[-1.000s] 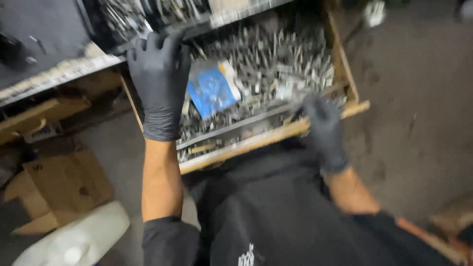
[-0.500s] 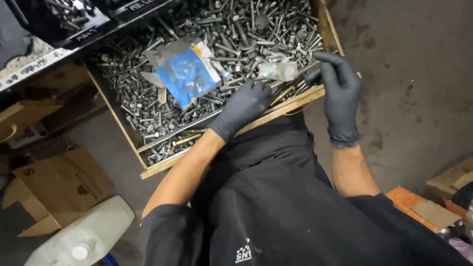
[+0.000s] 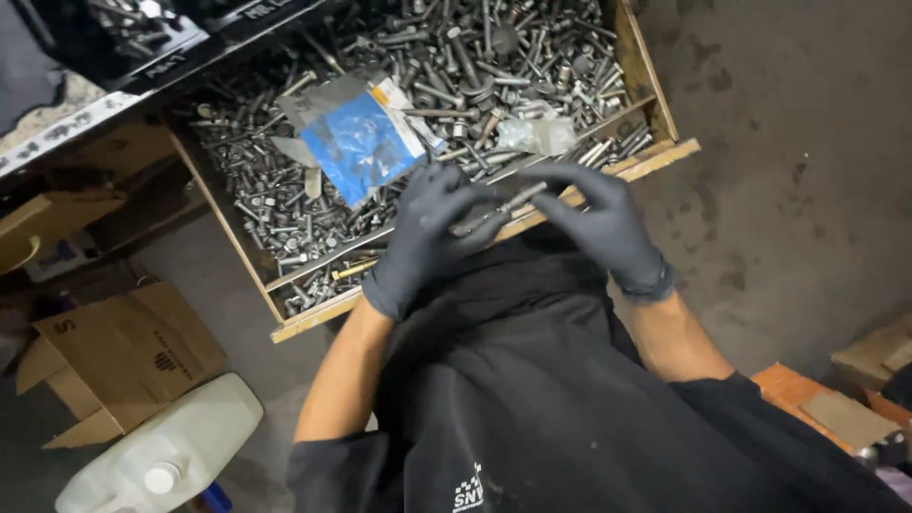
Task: A person is sorting through a large drawer filled with various bolts and hardware, picking them up individually for inspection.
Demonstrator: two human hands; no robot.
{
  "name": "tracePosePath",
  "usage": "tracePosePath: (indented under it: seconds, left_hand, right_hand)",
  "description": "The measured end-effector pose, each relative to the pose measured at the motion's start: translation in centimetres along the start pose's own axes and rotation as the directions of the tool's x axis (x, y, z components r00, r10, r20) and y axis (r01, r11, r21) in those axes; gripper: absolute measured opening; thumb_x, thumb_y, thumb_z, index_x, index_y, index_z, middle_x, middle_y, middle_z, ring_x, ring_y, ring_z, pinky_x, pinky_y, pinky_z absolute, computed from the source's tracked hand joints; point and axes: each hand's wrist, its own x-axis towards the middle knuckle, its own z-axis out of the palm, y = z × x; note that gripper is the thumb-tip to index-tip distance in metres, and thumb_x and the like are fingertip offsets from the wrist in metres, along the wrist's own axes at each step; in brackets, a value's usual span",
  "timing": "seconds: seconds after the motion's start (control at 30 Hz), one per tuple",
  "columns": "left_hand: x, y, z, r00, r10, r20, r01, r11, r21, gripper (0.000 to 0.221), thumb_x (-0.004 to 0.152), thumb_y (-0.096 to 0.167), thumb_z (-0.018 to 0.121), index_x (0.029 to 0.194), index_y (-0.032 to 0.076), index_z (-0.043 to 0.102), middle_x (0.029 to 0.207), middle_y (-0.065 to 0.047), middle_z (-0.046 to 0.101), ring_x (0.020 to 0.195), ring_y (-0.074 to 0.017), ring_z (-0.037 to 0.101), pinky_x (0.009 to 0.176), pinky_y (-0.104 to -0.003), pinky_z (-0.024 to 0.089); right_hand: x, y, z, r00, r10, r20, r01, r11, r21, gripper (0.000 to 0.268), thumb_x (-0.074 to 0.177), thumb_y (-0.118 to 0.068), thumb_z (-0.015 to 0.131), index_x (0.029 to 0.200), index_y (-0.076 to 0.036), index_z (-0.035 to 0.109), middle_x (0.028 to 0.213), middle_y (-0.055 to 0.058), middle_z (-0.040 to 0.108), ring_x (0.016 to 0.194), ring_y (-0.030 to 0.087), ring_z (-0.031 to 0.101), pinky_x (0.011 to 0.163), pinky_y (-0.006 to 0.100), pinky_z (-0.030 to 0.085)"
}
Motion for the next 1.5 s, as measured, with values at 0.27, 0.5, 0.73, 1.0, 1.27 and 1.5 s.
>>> tracePosePath:
  seconds: [0.27,0.5,0.73,1.0,1.27,1.5]
  left_hand:
    - [-0.4,4.0,-2.5,0.991,-0.052,-0.124,0.014,0.958,-0.288,0.022,0.088,0.026,0.086,0.106,0.017,0.077,0.072,0.002,0.039,0.065,-0.0260,0.044,0.071,-0.036,0.047]
    - [-0.7,5.5,-3.8,0.986,0.001,-0.165,-0.053,0.948,-0.313,0.019,0.086,0.019,0.087,0.103,0.015,0.079,0.070,0.000,0.045,0.066,-0.0277,0.052,0.071,-0.039,0.049]
    - [-1.0,6.3,-4.0,0.970,0.006,-0.242,-0.092,0.935,-0.344,0.022,0.085,0.020,0.088,0.103,0.011,0.078,0.070,-0.003,0.046,0.065,-0.0282,0.054,0.070,-0.040,0.051]
    - [-1.7,6.7,-2.8,0.932,-0.231,-0.278,0.057,0.853,-0.519,0.021,0.082,0.012,0.090,0.100,0.013,0.079,0.071,0.002,0.049,0.065,-0.0189,0.056,0.070,-0.031,0.053]
    - [-1.8,7.4,-1.7,0.860,-0.474,-0.187,0.169,0.611,-0.773,0.015,0.087,0.008,0.085,0.100,0.006,0.076,0.074,-0.002,0.049,0.071,-0.0115,0.054,0.076,-0.028,0.050]
    - [-1.1,7.3,-1.0,0.882,-0.471,0.010,0.212,0.377,-0.902,0.012,0.093,0.004,0.077,0.104,0.001,0.075,0.087,-0.012,0.065,0.081,-0.0157,0.069,0.075,-0.028,0.057]
  right_hand:
    - [-2.2,-0.7,0.4,0.998,-0.034,0.062,0.011,0.938,0.346,0.022,0.088,0.005,0.079,0.110,0.003,0.075,0.093,0.014,0.074,0.089,0.020,0.074,0.076,0.031,0.063]
    - [-2.9,-0.7,0.8,0.992,-0.093,0.087,0.039,0.872,0.487,0.021,0.092,0.003,0.074,0.113,0.006,0.069,0.091,0.017,0.073,0.081,0.017,0.072,0.071,0.027,0.058]
    - [-2.5,-1.6,1.7,0.972,-0.221,0.082,0.130,0.792,0.597,0.020,0.088,0.010,0.074,0.104,0.012,0.061,0.088,0.027,0.069,0.075,0.028,0.068,0.065,0.032,0.054]
    - [-2.6,-2.1,1.6,0.965,-0.241,0.106,0.157,0.850,0.503,0.017,0.090,0.008,0.074,0.103,0.009,0.065,0.091,0.023,0.069,0.078,0.030,0.068,0.073,0.034,0.055]
    - [-3.4,-3.9,2.2,0.965,-0.261,0.041,0.233,0.913,0.334,0.016,0.090,0.008,0.074,0.104,0.010,0.068,0.089,0.022,0.069,0.077,0.031,0.067,0.071,0.036,0.055]
    - [-4.6,-2.6,2.4,0.966,-0.256,-0.046,0.260,0.943,0.207,0.014,0.089,0.001,0.080,0.096,0.010,0.070,0.085,0.021,0.068,0.075,0.033,0.071,0.068,0.037,0.058]
